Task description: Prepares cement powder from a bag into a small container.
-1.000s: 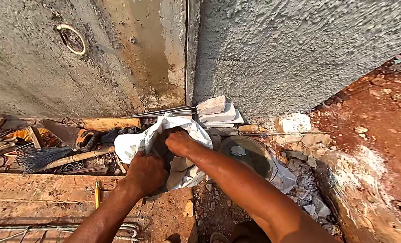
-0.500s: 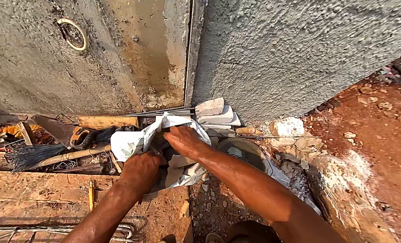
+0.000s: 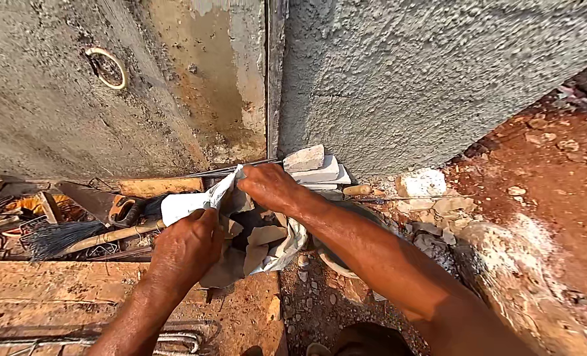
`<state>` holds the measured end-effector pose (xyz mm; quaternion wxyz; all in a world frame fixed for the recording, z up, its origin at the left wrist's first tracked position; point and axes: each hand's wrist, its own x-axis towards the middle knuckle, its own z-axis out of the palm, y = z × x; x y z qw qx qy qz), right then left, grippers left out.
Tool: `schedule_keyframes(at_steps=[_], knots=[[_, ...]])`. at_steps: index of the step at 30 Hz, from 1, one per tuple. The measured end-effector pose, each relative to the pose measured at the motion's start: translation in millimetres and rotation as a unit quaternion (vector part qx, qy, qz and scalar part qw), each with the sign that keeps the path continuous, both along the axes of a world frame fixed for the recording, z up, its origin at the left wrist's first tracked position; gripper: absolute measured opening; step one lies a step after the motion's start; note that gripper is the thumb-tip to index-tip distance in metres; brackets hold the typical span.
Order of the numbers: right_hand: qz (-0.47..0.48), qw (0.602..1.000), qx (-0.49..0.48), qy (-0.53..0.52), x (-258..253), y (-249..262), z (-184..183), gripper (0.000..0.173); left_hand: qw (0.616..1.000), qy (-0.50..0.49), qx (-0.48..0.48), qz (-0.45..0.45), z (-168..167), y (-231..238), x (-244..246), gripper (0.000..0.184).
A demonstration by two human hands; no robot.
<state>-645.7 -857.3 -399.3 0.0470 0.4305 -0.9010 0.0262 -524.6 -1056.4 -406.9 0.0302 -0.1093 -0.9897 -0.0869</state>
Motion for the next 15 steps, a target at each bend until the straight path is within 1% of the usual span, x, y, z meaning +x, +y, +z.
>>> schedule_keyframes(at_steps=[3,5,7,9,11,15], knots=[[0.068,0.996,0.001,0.055,-13,-2,0,0.017,0.999,-0.010,0.005,-0.031,-7,6,-3,0.030],[0.092,0.993,0.016,0.071,-17,-4,5,0.018,0.997,-0.059,-0.019,-0.038,-5,13,-9,0.032],[0.108,0.991,0.026,0.080,-18,-6,11,0.023,0.990,-0.124,-0.049,-0.037,0,21,-16,0.037],[0.114,0.990,0.024,0.086,-17,-8,13,0.023,0.983,-0.164,-0.073,-0.035,1,28,-25,0.037],[0.094,0.993,0.017,0.069,-14,-10,14,0.020,0.979,-0.179,-0.088,-0.032,-2,34,-33,0.035],[-0.017,1.000,-0.021,-0.010,-7,-14,17,0.025,0.956,-0.244,-0.163,-0.030,-5,47,-47,0.039]])
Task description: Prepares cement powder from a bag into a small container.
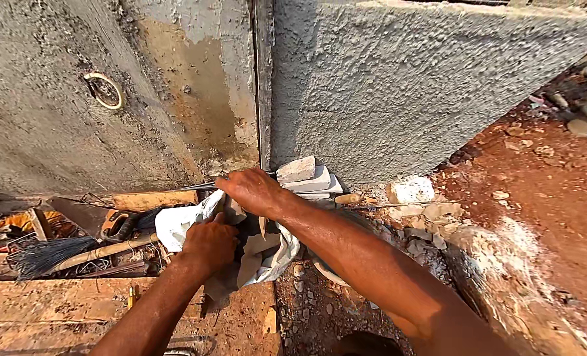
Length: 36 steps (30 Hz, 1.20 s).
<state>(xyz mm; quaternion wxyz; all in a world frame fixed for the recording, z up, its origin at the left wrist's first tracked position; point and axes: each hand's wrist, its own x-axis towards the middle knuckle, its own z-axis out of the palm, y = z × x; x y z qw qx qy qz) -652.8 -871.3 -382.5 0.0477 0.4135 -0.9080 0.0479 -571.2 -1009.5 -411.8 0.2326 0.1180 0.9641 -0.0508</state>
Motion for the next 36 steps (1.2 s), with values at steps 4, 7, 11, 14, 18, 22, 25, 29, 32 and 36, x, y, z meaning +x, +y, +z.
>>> schedule_keyframes(at_steps=[4,7,11,14,18,22,25,29,32,36], knots=[[-0.104,0.994,0.010,-0.041,6,-2,10,0.023,0.998,-0.021,-0.061,-0.007,-3,12,-3,0.041],[-0.152,0.986,0.038,-0.057,10,3,12,0.024,0.997,-0.006,-0.077,0.008,-2,17,1,0.048],[-0.154,0.984,0.066,-0.068,18,16,19,0.019,0.995,0.032,-0.086,0.026,0,6,7,0.049],[-0.150,0.986,0.056,-0.045,19,21,21,0.012,0.995,0.047,-0.082,0.037,2,-4,9,0.052],[-0.144,0.989,0.034,-0.016,17,20,20,0.010,0.994,0.071,-0.061,0.051,1,-11,10,0.065],[-0.163,0.986,0.026,-0.028,10,20,27,0.014,0.993,0.085,-0.074,0.046,2,-16,12,0.062],[-0.194,0.978,-0.005,-0.073,0,14,31,0.012,0.992,0.084,-0.077,0.045,3,-17,12,0.057],[-0.226,0.964,-0.058,-0.124,-15,-1,29,0.012,0.990,0.139,-0.035,0.001,2,-15,11,0.048],[-0.218,0.967,-0.068,-0.115,-20,-8,25,0.011,0.981,0.191,0.031,-0.022,2,-7,8,0.037],[-0.218,0.971,-0.066,-0.074,-28,-1,26,0.010,0.989,0.046,0.138,0.022,8,3,-12,0.035]])
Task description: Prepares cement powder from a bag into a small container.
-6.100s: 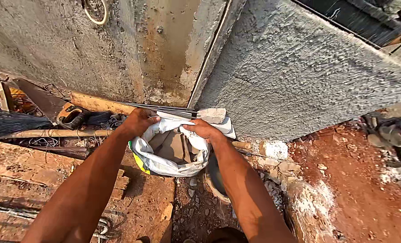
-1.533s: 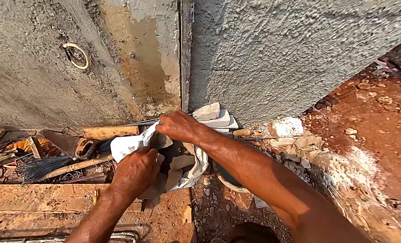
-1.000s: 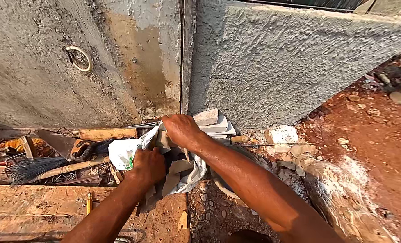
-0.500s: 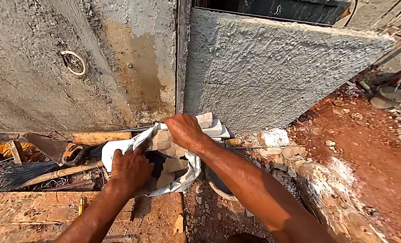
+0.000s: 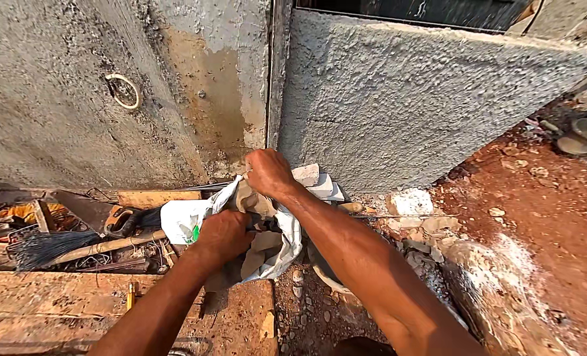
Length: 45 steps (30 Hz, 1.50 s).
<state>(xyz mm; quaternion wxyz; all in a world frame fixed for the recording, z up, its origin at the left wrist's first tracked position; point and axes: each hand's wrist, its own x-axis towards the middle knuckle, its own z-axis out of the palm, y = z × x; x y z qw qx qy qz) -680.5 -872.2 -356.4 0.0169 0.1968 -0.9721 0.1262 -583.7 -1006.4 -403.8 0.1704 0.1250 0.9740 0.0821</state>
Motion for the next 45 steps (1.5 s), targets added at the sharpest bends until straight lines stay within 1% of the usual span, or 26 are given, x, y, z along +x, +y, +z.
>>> schedule_keyframes(at_steps=[1,3,6,10,12,14,15,17,19,20,21,22,23,24,25,27,29,31,32,34,35,36,38,39,42,45], knots=[[-0.001,1.000,0.001,0.009,-5,5,0,0.010,0.999,-0.031,0.005,-0.009,-1,1,-7,0.035],[-0.009,1.000,-0.001,0.020,-15,14,0,0.012,0.998,-0.061,-0.011,-0.018,-3,6,-16,0.038],[-0.021,0.999,-0.005,0.031,-27,25,0,0.014,0.997,-0.050,-0.065,-0.003,-3,14,-22,0.044],[-0.046,0.998,-0.011,0.047,-38,26,-4,0.015,0.993,-0.021,-0.116,0.018,-10,12,-26,0.060],[-0.052,0.996,-0.004,0.070,-40,21,-8,0.015,0.991,-0.001,-0.127,0.036,-13,6,-30,0.055],[-0.036,0.994,0.009,0.103,-32,17,-13,0.015,0.991,0.004,-0.124,0.047,-15,2,-34,0.052],[-0.017,0.992,0.024,0.126,-25,17,-16,0.016,0.991,0.005,-0.120,0.052,-16,-1,-34,0.052],[0.047,0.971,0.050,0.230,-9,18,-24,0.017,0.992,0.008,-0.113,0.056,-16,-8,-36,0.054],[0.150,0.927,0.055,0.340,15,20,-32,0.013,0.993,0.007,-0.109,0.051,-15,-14,-37,0.052],[0.218,0.905,0.051,0.361,30,21,-36,0.014,0.993,0.008,-0.107,0.047,-14,-17,-36,0.050],[0.294,0.885,0.054,0.358,43,22,-42,0.016,0.994,0.012,-0.105,0.042,-14,-19,-36,0.045],[0.370,0.868,0.065,0.326,52,23,-51,0.021,0.994,0.015,-0.105,0.036,-15,-22,-36,0.043],[0.430,0.856,0.091,0.273,57,24,-61,0.025,0.993,0.016,-0.110,0.028,-16,-24,-36,0.046],[0.465,0.849,0.127,0.217,59,25,-72,0.027,0.993,0.015,-0.119,0.022,-16,-26,-35,0.049],[0.470,0.849,0.176,0.167,58,26,-81,0.028,0.992,0.016,-0.126,0.018,-15,-27,-35,0.051],[0.417,0.862,0.275,0.081,52,28,-87,0.025,0.991,0.013,-0.131,0.012,-14,-29,-37,0.056],[0.362,0.862,0.354,0.017,44,28,-86,0.024,0.989,0.009,-0.146,0.005,-14,-30,-36,0.068],[0.350,0.851,0.391,-0.020,43,28,-86,0.026,0.988,0.015,-0.151,0.000,-17,-32,-33,0.074],[0.345,0.845,0.407,-0.039,44,27,-85,0.027,0.989,0.016,-0.148,-0.001,-17,-34,-31,0.075],[0.315,0.843,0.430,-0.072,47,25,-84,0.029,0.991,0.018,-0.134,-0.013,-18,-37,-28,0.074],[0.293,0.844,0.442,-0.082,48,24,-84,0.030,0.991,0.020,-0.127,-0.020,-19,-39,-26,0.080],[0.267,0.844,0.456,-0.089,49,23,-83,0.032,0.992,0.025,-0.122,-0.027,-21,-40,-24,0.091],[0.224,0.838,0.489,-0.091,52,19,-80,0.034,0.991,0.029,-0.128,-0.040,-23,-41,-16,0.119],[0.206,0.837,0.501,-0.081,52,18,-80,0.033,0.990,0.020,-0.133,-0.043,-22,-40,-11,0.129],[0.185,0.837,0.513,-0.042,48,24,-79,0.035,0.988,0.002,-0.147,-0.054,-22,-34,0,0.145],[0.183,0.867,0.463,-0.032,41,35,-77,0.039,0.987,-0.003,-0.147,-0.058,-25,-30,8,0.148]])
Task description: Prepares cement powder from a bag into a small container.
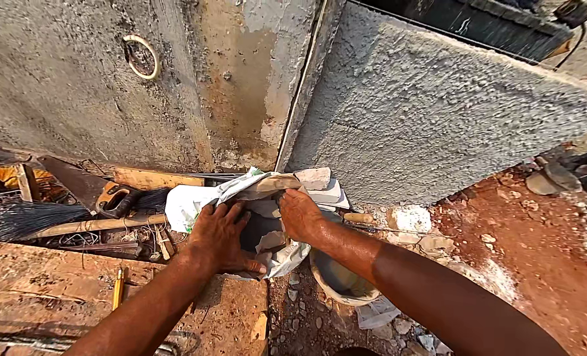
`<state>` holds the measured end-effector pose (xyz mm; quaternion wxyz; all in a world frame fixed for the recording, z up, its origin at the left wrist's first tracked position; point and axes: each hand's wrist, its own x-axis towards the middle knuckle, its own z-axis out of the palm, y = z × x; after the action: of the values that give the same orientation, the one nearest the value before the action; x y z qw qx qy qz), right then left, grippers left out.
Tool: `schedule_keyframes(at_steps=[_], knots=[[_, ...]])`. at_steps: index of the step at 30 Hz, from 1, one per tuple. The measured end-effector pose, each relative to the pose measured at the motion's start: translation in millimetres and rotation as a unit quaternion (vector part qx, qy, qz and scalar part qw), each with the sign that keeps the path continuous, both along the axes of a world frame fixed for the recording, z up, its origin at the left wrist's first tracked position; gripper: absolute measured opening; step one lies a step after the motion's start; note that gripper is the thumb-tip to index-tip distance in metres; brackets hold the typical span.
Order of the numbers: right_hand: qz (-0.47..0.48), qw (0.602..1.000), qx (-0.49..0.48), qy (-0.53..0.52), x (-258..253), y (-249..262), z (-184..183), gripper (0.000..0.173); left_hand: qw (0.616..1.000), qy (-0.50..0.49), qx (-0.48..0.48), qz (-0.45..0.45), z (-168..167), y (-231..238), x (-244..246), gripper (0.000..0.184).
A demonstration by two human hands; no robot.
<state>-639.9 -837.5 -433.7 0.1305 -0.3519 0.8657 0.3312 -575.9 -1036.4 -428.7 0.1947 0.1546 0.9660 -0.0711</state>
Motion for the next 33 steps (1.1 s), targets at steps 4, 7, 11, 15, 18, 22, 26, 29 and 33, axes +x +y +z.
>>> schedule_keyframes(at_steps=[4,7,11,15,18,22,26,29,33], knots=[[-0.013,1.000,-0.026,-0.003,-9,10,4,0.044,1.000,-0.005,-0.003,-0.002,-9,6,11,0.147],[-0.031,0.997,-0.067,0.004,-17,20,3,0.044,1.000,0.001,-0.006,-0.004,-13,10,14,0.146],[0.002,0.994,-0.107,-0.006,-24,29,0,0.041,1.000,-0.008,-0.027,0.003,-11,13,17,0.145],[0.081,0.971,-0.213,-0.076,-1,24,3,0.039,0.998,-0.014,-0.053,0.010,-6,13,25,0.139],[0.018,0.936,-0.259,-0.236,30,9,2,0.049,0.998,-0.010,-0.066,0.000,-3,15,32,0.132],[0.009,0.928,-0.240,-0.286,54,7,-3,0.040,0.996,-0.005,-0.084,0.012,-1,13,42,0.134],[0.034,0.929,-0.262,-0.259,80,20,-9,0.051,0.993,0.006,-0.102,0.051,0,10,58,0.145],[0.039,0.933,-0.267,-0.238,97,25,-13,0.058,0.992,0.027,-0.109,0.060,-3,7,67,0.150],[0.040,0.936,-0.270,-0.220,112,26,-16,0.059,0.992,0.046,-0.103,0.065,-11,5,72,0.153]])
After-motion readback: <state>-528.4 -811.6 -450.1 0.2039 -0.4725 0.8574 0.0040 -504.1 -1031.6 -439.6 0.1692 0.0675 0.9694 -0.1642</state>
